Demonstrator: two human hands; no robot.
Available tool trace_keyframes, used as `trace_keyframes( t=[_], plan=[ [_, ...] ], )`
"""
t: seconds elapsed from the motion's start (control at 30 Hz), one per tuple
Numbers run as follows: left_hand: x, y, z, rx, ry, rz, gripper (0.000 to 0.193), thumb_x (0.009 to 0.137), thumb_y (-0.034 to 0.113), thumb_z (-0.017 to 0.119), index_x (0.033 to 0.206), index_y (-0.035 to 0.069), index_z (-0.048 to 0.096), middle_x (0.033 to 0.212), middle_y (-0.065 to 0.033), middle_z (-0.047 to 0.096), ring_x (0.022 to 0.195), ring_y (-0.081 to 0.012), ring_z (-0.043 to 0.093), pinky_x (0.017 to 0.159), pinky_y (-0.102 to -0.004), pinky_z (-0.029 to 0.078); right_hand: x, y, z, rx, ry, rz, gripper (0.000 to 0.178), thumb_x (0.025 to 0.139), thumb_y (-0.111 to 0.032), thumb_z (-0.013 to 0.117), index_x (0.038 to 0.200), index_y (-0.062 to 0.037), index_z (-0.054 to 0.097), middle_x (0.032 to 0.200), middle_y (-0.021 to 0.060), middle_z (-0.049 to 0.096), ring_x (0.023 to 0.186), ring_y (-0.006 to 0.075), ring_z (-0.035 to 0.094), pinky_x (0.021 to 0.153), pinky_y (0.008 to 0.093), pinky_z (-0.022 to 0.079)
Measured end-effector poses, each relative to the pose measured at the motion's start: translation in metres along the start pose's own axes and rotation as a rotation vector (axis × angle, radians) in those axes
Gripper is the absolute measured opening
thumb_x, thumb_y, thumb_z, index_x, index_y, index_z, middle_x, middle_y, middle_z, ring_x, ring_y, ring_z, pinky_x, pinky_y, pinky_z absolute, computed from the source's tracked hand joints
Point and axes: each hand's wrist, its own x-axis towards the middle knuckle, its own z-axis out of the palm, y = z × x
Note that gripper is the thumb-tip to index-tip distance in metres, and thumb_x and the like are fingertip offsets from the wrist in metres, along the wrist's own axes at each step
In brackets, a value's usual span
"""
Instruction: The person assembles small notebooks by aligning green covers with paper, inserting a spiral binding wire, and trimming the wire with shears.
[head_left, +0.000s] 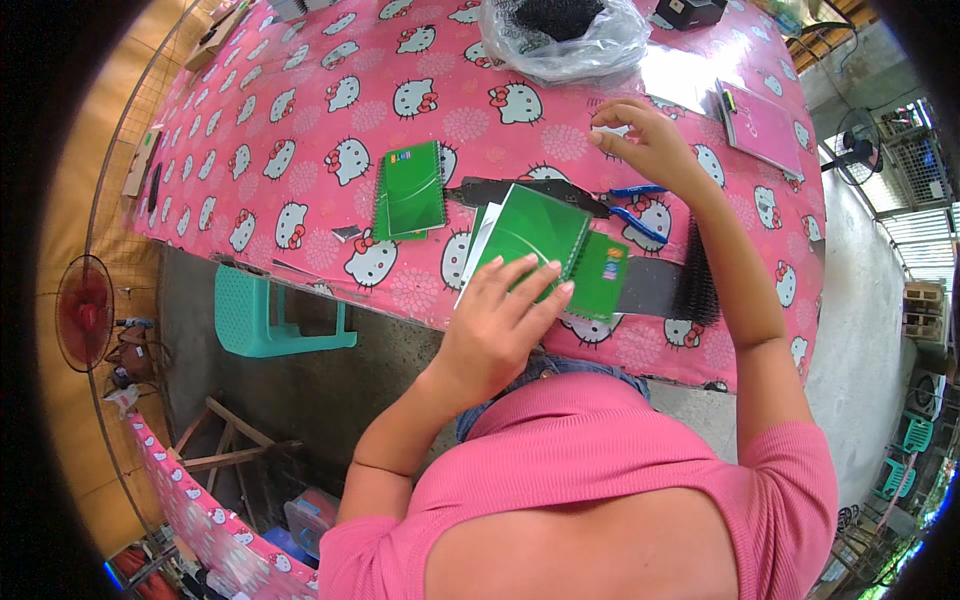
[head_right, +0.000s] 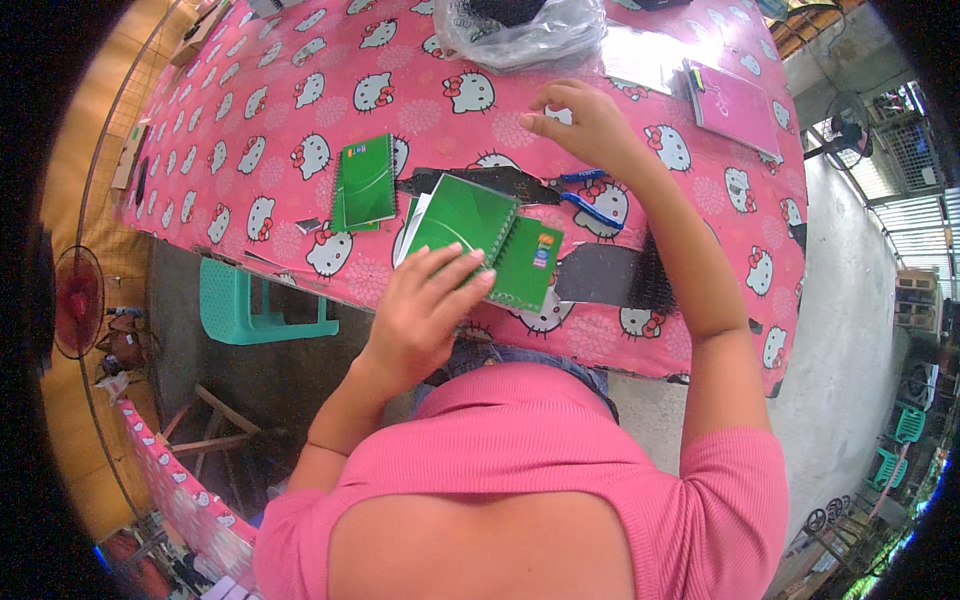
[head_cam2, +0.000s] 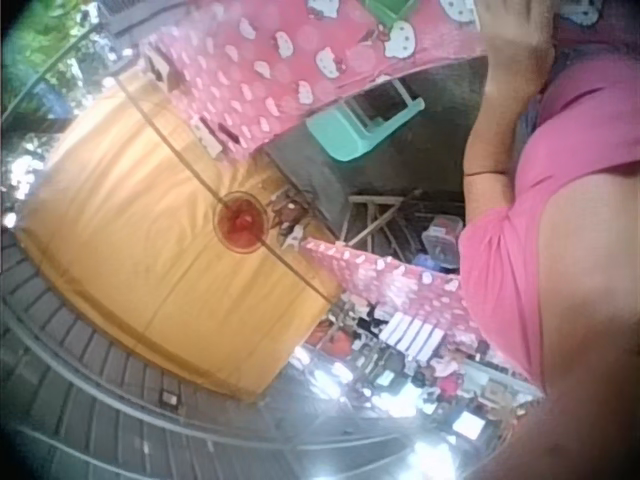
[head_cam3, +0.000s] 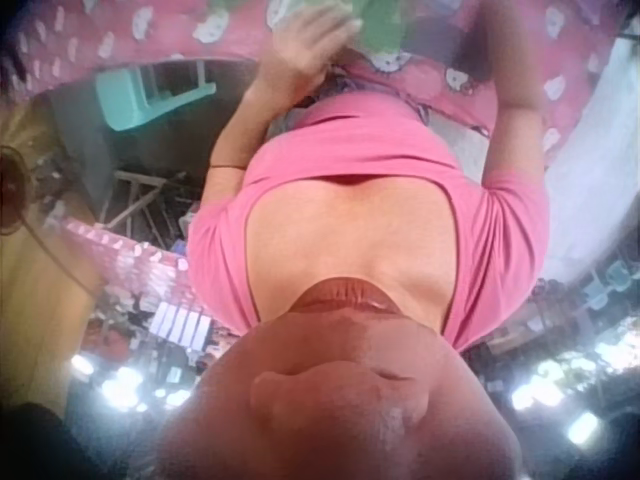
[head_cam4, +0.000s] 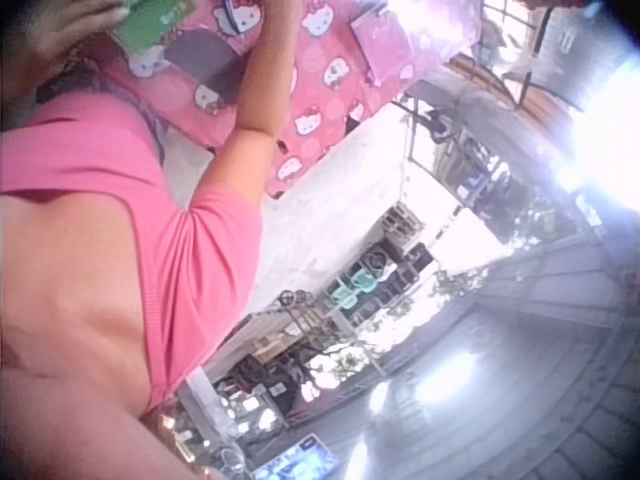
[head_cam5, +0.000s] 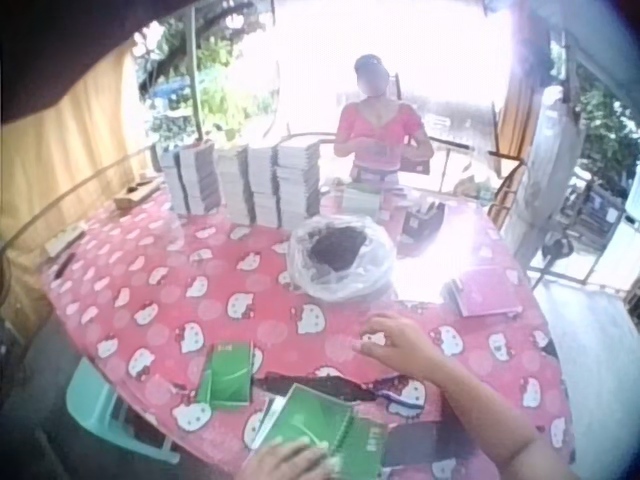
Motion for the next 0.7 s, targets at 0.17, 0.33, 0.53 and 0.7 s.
trace_keyframes(
  t=[0.17, 0.33, 0.53, 0.7],
  plan=[
    [-0.004, -0.006, -0.006, -0.007, -0.014, -0.004, 0.048, 0.075, -0.005, 0.06, 0.122, 0.004, 0.061, 0.128, -0.0143, 0.059, 0.117, -0.0318, 0.056, 0.1, -0.0465, 0.045, 0.03, 0.028, 0.011, 0.028, -0.011, 0.161, 0.033, 0.084, -0.033, 0.07, 0.097, -0.0035, 0.069, 0.097, 0.0144, 0.065, 0.091, 0.0287, 0.065, 0.08, 0.0413, 0.052],
    [0.003, -0.028, -0.018, -0.769, 1.019, -0.659, 0.03, 0.095, 0.005, 0.056, 0.125, -0.001, 0.054, 0.115, -0.0114, 0.061, 0.1, -0.0197, 0.061, 0.08, -0.0341, 0.054, 0.065, 0.113, 0.037, -0.249, 0.257, 0.027, 0.022, 0.084, -0.022, 0.065, 0.094, -0.0031, 0.069, 0.101, 0.0189, 0.065, 0.097, 0.0381, 0.063, 0.087, 0.0476, 0.051],
    [-0.055, -0.194, 0.042, -0.719, 1.004, -1.019, 0.037, 0.092, 0.011, 0.064, 0.126, 0.002, 0.053, 0.119, -0.0137, 0.058, 0.099, -0.0227, 0.061, 0.084, -0.0334, 0.051, 0.074, 0.106, 0.078, -0.313, 0.183, 0.136, 0.017, 0.086, -0.016, 0.057, 0.088, -0.0013, 0.064, 0.099, 0.0227, 0.063, 0.094, 0.0407, 0.062, 0.084, 0.0492, 0.049],
    [-0.08, -0.208, 0.044, 0.282, 0.548, -0.906, 0.04, 0.091, 0.012, 0.066, 0.126, 0.0, 0.054, 0.121, -0.0133, 0.059, 0.106, -0.0227, 0.059, 0.092, -0.0343, 0.046, 0.126, 0.054, 0.022, -0.271, 0.338, -0.145, 0.017, 0.086, -0.017, 0.062, 0.092, -0.0019, 0.065, 0.092, 0.0234, 0.066, 0.095, 0.0397, 0.062, 0.084, 0.0473, 0.049]
  ],
)
